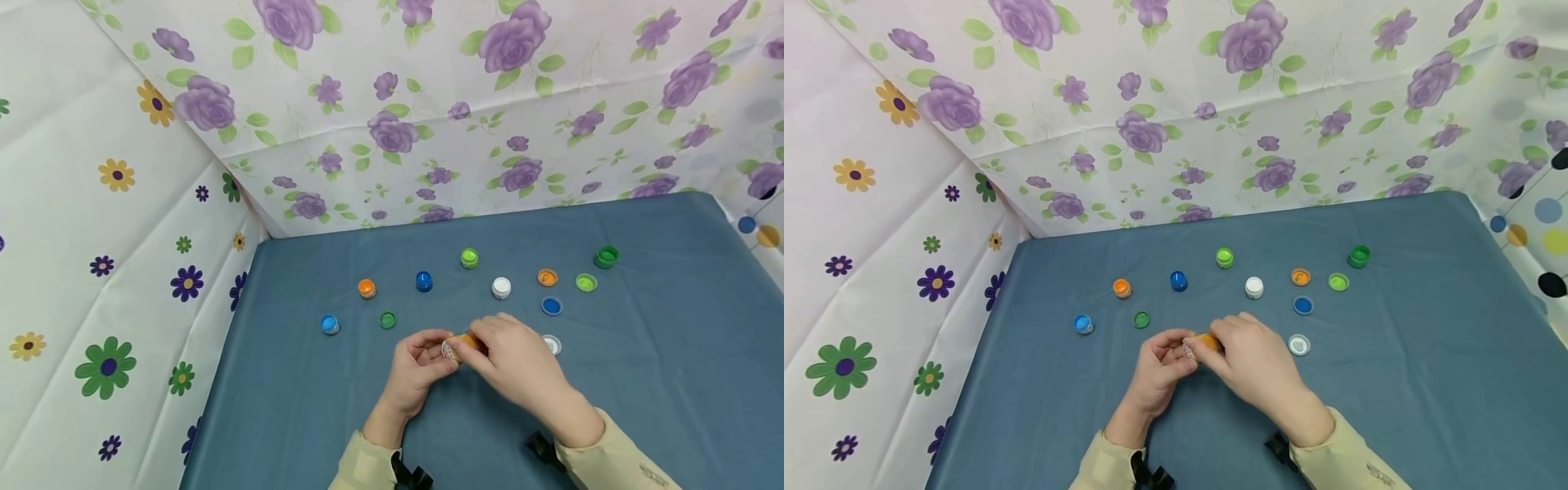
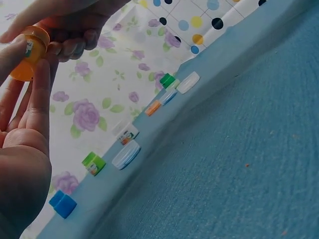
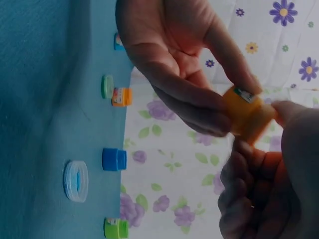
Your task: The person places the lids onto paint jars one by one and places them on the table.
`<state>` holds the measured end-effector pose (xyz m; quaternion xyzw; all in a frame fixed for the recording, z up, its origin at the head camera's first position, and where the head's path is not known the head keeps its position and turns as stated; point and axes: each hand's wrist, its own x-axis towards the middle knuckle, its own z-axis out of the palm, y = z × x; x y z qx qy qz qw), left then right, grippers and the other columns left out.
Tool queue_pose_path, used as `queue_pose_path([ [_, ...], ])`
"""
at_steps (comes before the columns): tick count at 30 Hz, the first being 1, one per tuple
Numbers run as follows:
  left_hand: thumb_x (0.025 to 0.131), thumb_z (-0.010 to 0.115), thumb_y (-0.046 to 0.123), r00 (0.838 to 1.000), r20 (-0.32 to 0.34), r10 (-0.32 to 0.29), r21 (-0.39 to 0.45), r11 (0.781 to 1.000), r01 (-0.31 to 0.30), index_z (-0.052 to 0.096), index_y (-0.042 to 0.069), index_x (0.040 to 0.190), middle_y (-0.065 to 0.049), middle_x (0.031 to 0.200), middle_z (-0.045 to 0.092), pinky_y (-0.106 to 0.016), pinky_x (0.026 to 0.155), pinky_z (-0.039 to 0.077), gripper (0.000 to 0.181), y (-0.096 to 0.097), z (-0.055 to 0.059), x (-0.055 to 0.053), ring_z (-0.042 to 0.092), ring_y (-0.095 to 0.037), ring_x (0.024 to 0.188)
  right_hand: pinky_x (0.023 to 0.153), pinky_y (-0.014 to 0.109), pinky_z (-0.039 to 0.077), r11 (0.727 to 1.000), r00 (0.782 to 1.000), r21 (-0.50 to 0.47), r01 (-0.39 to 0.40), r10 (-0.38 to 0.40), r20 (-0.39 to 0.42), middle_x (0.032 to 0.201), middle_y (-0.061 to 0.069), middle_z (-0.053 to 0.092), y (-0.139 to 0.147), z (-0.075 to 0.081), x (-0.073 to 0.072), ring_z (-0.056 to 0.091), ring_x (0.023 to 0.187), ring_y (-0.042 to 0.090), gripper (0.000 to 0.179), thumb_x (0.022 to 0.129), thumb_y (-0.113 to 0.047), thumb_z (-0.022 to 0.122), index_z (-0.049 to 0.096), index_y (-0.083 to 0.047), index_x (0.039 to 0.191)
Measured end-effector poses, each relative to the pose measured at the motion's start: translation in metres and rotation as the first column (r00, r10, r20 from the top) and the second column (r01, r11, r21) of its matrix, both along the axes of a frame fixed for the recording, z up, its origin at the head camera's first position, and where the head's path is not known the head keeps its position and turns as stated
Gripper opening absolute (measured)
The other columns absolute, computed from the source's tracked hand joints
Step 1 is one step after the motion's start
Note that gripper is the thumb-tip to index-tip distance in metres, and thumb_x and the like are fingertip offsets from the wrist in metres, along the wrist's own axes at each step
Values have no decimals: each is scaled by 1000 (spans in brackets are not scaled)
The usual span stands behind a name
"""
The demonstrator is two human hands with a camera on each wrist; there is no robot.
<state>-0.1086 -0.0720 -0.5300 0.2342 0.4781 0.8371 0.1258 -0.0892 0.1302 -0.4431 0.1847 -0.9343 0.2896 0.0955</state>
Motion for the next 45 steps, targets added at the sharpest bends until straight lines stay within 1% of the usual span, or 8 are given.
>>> queue_pose_path([
  [7,94,84,8,1000,-5,28,-41,999,-28,74,12,128,-4,122,76,-29,93,60,35,3,3,1,74,-14,111,43,34,31,991,951,-29,132,-119,286,50,-5,37,-2,4,-2,38,43,17,72,111,-66,38,52,-22,56],
  [12,102,77,17,996,39,77,-52,996,-75,72,10,128,-2,118,76,-28,92,61,27,5,6,1,75,-12,104,64,33,51,991,987,-133,-2,23,158,99,-10,66,11,0,-2,57,77,7,29,109,-52,60,74,-28,116],
  [16,105,74,22,994,55,94,-55,994,-91,72,12,127,-1,114,75,-27,88,61,24,4,7,2,73,-10,97,88,38,57,972,980,-121,-200,201,-7,134,-7,62,18,-2,-1,61,112,12,45,101,-32,78,64,-27,144],
  [25,98,81,9,996,-52,72,-6,997,-72,71,9,127,-4,119,73,-28,93,60,32,1,1,8,74,-13,109,69,31,48,996,994,26,-87,89,-69,91,-9,58,2,-7,3,49,81,8,23,106,-43,68,66,-21,98],
  [31,94,84,3,987,-151,60,22,998,-57,69,-3,127,-5,127,68,-28,92,60,37,8,8,8,71,-15,113,47,30,32,997,992,-14,76,-75,105,55,-9,37,3,3,3,36,49,9,61,113,-52,50,51,-28,58],
  [35,94,85,6,989,-123,86,-11,996,-88,64,-11,125,-6,124,69,-28,92,60,41,10,10,6,72,-15,111,55,31,44,994,992,-93,54,-43,122,84,-10,61,14,5,3,50,64,6,38,114,-47,51,75,-27,91],
  [39,95,84,12,991,-31,129,-48,990,-131,67,1,126,-6,122,69,-28,94,60,37,9,11,4,72,-15,112,70,30,52,985,990,-114,-126,132,51,132,-11,59,25,3,3,56,89,2,31,110,-35,65,66,-33,141],
  [45,96,84,13,990,-15,143,-2,990,-143,69,12,125,-5,123,70,-27,93,60,32,8,11,3,72,-14,112,78,31,59,971,971,-48,-235,232,-62,132,-3,59,18,-1,-3,66,103,13,42,103,-15,74,65,-23,143],
])
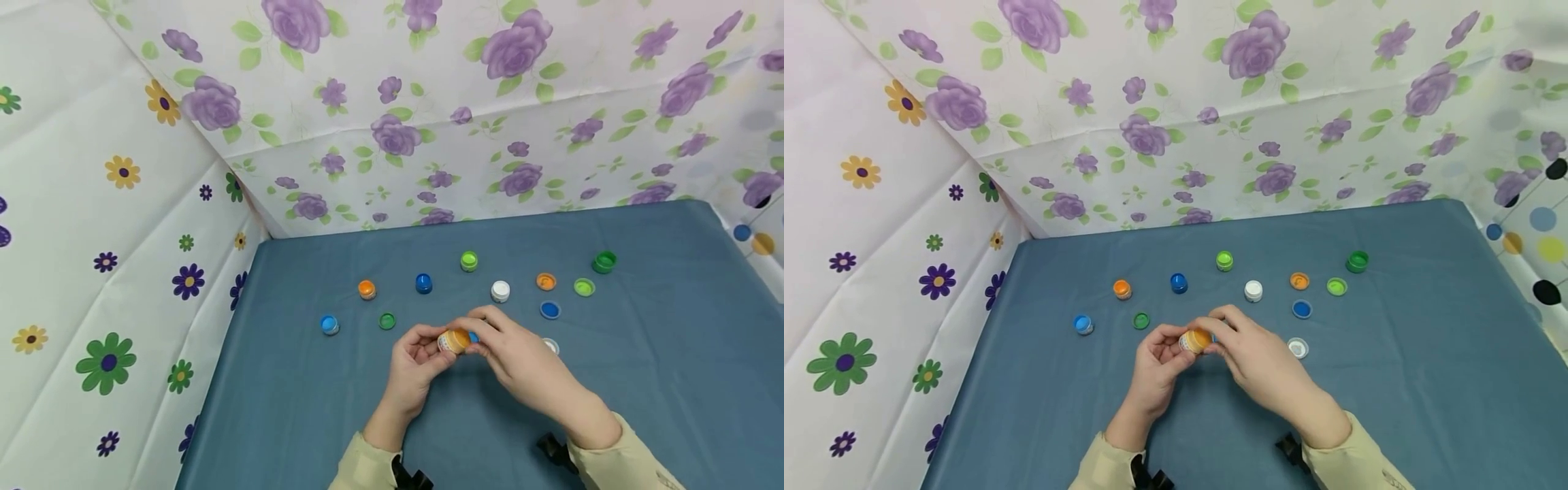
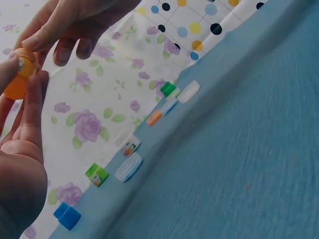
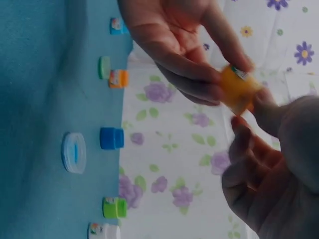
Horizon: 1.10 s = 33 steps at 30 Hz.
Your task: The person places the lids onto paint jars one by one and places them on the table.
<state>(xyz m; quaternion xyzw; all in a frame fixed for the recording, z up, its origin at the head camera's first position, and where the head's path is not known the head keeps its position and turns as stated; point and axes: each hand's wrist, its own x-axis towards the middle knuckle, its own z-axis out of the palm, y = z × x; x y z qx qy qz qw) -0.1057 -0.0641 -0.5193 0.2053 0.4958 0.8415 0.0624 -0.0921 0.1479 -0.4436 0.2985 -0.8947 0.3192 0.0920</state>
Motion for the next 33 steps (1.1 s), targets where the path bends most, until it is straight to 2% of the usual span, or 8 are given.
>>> queue_pose_path([
  [8,95,85,11,996,-83,39,87,996,-31,75,16,123,-2,120,73,-29,91,61,31,4,-1,-2,74,-14,108,71,33,55,993,995,81,83,-79,-56,113,1,60,-17,-2,2,59,91,13,26,112,-25,59,59,-9,133],
  [14,95,83,6,978,-205,38,122,992,-12,73,15,120,-1,120,72,-24,89,60,28,6,-1,-3,73,-11,107,65,29,48,992,992,81,95,-87,-95,97,-5,54,-24,-2,0,49,80,9,18,115,-29,54,61,-12,117],
  [16,95,83,5,970,-239,42,119,993,-14,72,8,117,-1,120,73,-23,89,60,25,9,-1,-2,73,-11,107,66,28,46,994,993,63,90,-85,-84,95,-7,52,-25,-3,-1,47,79,8,15,115,-27,54,61,-15,111],
  [22,95,82,2,936,-314,158,53,987,-149,58,-21,105,1,114,72,-21,82,61,35,15,0,-1,73,-7,97,71,30,45,992,995,79,95,-92,-38,96,-9,52,-23,-1,-2,46,85,9,16,116,-29,52,62,-17,112],
  [25,92,81,-6,908,-356,223,3,971,-237,60,-19,102,-1,110,73,-22,78,62,27,17,0,-1,72,-6,92,71,31,45,989,994,95,111,-108,-29,97,-7,54,-22,0,-1,46,85,11,19,116,-29,52,63,-14,114],
  [28,88,79,-15,886,-387,254,-42,955,-293,65,-15,102,-14,104,73,-27,75,63,20,19,0,-1,73,-7,90,70,31,44,986,992,106,128,-125,-34,97,-6,56,-20,0,-1,45,84,12,20,116,-28,52,64,-12,115],
  [30,86,78,-19,882,-396,254,-88,946,-312,66,-12,103,-23,102,71,-31,74,65,21,20,2,-1,73,-8,89,70,31,44,983,990,116,142,-137,-43,98,-6,56,-18,0,-1,45,84,12,19,115,-28,54,65,-12,117],
  [33,86,79,-17,900,-366,238,-174,932,-317,65,-8,108,-28,104,68,-35,77,65,27,21,4,-1,74,-10,91,72,32,45,980,988,135,147,-140,-61,103,-4,59,-14,-1,-1,47,87,13,19,112,-28,60,66,-13,122],
])
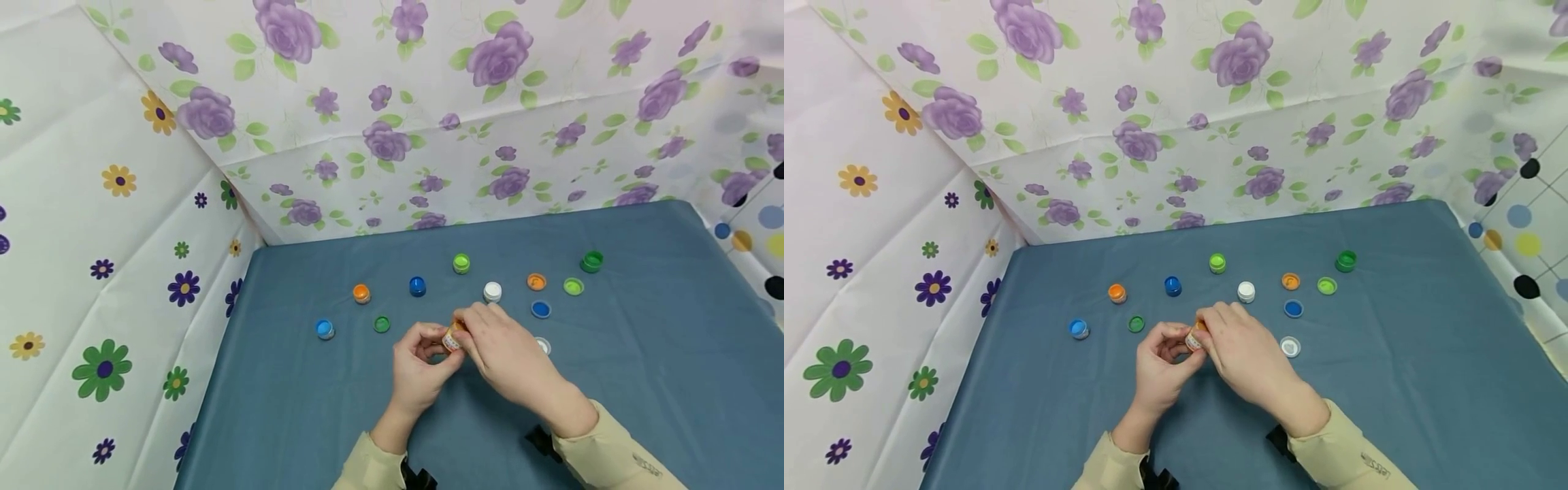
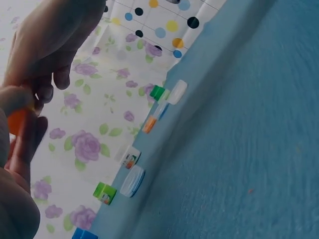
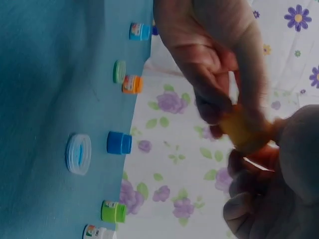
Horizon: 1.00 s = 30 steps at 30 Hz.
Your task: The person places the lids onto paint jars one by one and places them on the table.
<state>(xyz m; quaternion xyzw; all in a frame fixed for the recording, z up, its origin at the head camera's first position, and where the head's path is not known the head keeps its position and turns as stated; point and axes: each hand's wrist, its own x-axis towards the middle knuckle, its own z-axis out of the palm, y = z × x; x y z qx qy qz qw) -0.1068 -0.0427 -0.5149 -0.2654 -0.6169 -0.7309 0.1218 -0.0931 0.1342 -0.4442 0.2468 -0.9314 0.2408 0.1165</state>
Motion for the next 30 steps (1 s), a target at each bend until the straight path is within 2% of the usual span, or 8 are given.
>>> queue_pose_path([
  [5,88,82,-8,994,105,27,-128,992,-13,63,-3,121,-22,114,72,-37,86,64,38,0,4,2,75,-18,97,81,37,51,1000,1000,13,-19,19,-1,117,2,63,3,0,2,56,98,18,29,108,-32,67,68,-13,129],
  [10,94,80,-3,989,143,41,-192,981,-13,65,0,132,-18,120,72,-37,89,63,42,-6,7,0,74,-24,100,91,44,56,1000,998,-1,29,-29,59,130,6,64,8,2,6,63,117,27,39,107,-38,68,67,-13,137],
  [16,96,78,-1,975,202,93,-267,963,-36,60,1,130,-17,129,73,-38,94,60,38,-26,12,-10,73,-25,110,96,50,56,996,988,7,84,-85,128,145,11,59,23,2,8,62,127,34,45,107,-36,70,63,-15,145],
  [18,97,79,3,967,222,125,-328,943,-47,60,5,127,-15,130,73,-39,95,60,36,-32,12,-11,72,-25,113,94,51,57,995,985,7,98,-98,140,147,12,58,29,1,9,62,128,35,44,107,-36,69,63,-16,146],
  [20,96,81,7,957,233,173,-406,912,-67,62,8,124,-10,126,75,-39,93,60,34,-36,12,-12,71,-23,111,93,52,57,994,983,9,109,-109,146,148,13,57,35,1,10,62,128,35,43,107,-35,69,63,-16,145],
  [24,94,84,12,942,227,248,-563,823,-81,65,13,118,-3,111,72,-32,71,57,30,-44,7,-8,64,-15,78,93,52,57,994,982,16,112,-113,152,149,13,56,45,1,11,63,125,35,39,107,-32,70,66,-16,142],
  [26,93,84,12,940,224,258,-612,788,-70,66,14,116,-2,104,69,-30,64,52,30,-46,3,-6,57,-13,69,92,51,57,993,982,25,113,-116,152,149,13,55,49,1,11,64,123,35,38,107,-32,70,67,-16,141],
  [30,92,85,10,939,252,233,-658,753,-10,69,11,118,1,94,66,-28,64,51,30,-48,-3,-4,56,-12,68,86,50,58,992,979,41,119,-124,162,149,14,55,56,0,11,66,119,35,35,106,-30,72,69,-16,138],
])
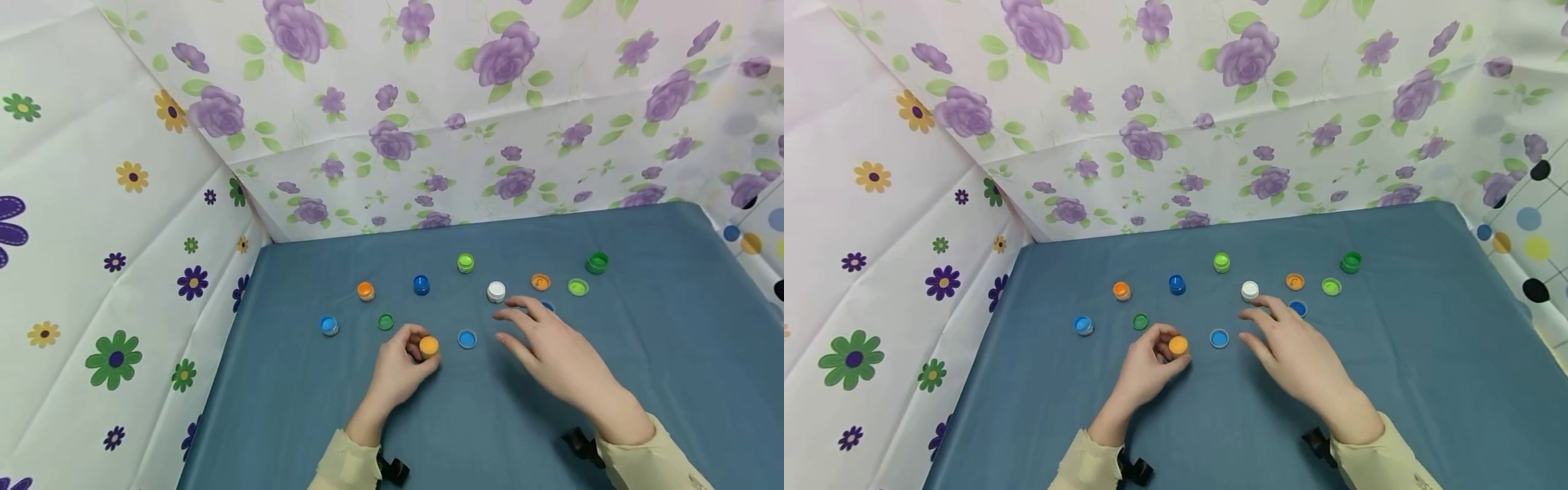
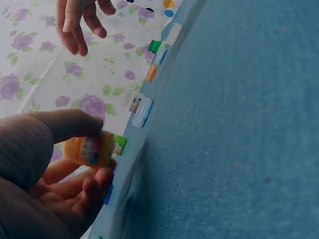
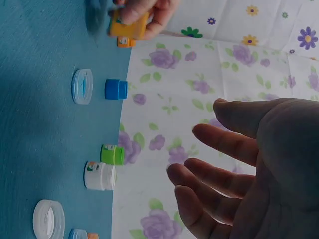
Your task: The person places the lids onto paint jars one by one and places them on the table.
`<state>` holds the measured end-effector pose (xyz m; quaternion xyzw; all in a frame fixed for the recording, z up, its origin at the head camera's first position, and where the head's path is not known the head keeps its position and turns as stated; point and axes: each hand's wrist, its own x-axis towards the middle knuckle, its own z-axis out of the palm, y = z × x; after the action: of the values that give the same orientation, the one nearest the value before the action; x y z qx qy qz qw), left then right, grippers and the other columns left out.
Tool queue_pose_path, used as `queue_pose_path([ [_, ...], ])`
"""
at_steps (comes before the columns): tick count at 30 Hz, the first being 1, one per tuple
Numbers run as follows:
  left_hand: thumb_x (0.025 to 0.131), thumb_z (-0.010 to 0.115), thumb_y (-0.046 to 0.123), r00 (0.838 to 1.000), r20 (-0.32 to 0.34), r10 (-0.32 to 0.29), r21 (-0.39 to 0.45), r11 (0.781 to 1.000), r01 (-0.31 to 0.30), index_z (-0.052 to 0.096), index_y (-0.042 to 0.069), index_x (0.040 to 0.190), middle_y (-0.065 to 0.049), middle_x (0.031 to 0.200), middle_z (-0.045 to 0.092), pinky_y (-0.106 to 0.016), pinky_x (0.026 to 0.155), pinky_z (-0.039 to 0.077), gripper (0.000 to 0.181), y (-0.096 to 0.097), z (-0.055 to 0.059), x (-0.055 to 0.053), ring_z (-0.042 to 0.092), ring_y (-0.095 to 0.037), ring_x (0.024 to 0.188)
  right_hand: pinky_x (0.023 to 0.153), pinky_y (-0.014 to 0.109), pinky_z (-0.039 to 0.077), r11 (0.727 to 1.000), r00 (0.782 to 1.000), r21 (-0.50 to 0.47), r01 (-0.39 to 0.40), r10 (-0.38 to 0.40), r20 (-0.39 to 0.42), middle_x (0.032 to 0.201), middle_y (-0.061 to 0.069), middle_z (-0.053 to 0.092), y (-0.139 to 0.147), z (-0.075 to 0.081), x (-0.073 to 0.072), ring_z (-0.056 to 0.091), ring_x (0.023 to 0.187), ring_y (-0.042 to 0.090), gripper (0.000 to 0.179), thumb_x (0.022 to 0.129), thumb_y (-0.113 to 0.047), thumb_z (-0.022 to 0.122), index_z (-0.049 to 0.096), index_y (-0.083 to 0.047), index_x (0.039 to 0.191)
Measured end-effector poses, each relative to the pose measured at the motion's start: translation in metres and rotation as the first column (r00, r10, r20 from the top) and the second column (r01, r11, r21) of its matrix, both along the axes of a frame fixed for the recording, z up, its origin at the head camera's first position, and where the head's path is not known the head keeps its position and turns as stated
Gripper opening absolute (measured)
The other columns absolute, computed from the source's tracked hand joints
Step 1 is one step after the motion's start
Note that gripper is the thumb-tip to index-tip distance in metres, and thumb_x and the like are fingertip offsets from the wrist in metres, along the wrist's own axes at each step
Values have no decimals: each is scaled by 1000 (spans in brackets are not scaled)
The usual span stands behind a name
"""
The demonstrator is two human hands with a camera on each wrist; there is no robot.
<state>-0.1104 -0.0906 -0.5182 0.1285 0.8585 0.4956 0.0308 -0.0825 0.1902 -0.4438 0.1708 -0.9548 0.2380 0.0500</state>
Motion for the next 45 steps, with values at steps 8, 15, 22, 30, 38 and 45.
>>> queue_pose_path([
  [8,84,93,9,996,83,-19,-68,997,25,70,10,105,2,87,62,-28,60,51,31,5,-7,7,55,-8,65,79,48,59,1000,999,14,19,-20,36,149,15,56,7,-4,2,68,115,34,32,106,-32,72,71,-17,135],
  [15,81,94,3,997,73,-30,-125,991,39,71,10,108,1,94,57,-26,64,51,36,11,-3,5,53,-7,68,79,51,58,1000,999,22,11,-12,44,149,17,55,8,-4,-1,67,116,37,32,106,-31,72,72,-17,134],
  [22,83,88,-7,996,73,-55,-148,987,65,73,8,112,1,94,56,-25,64,49,36,8,-2,5,51,-7,68,80,52,58,1000,998,26,8,-10,62,150,17,55,8,-5,-1,67,115,37,31,105,-30,73,73,-17,133],
  [30,86,86,-7,993,89,-83,-142,985,95,77,10,116,1,95,57,-26,64,50,36,6,-2,3,52,-8,69,84,54,58,1000,997,25,1,-4,83,150,18,55,8,-6,-2,67,116,38,30,105,-29,74,73,-17,132],
  [38,91,83,-5,988,106,-111,-137,983,125,79,13,122,2,98,58,-28,65,48,35,3,-3,4,50,-10,69,84,56,58,1000,995,28,-4,1,104,150,18,54,9,-9,-2,67,117,40,30,105,-30,73,74,-16,132],
  [45,87,82,-12,985,133,-112,-111,986,127,71,8,130,-1,101,55,-27,64,49,49,0,-5,3,53,-10,68,85,56,58,999,995,33,-9,6,104,150,19,55,10,-12,-2,68,116,39,30,105,-27,74,74,-15,132],
])
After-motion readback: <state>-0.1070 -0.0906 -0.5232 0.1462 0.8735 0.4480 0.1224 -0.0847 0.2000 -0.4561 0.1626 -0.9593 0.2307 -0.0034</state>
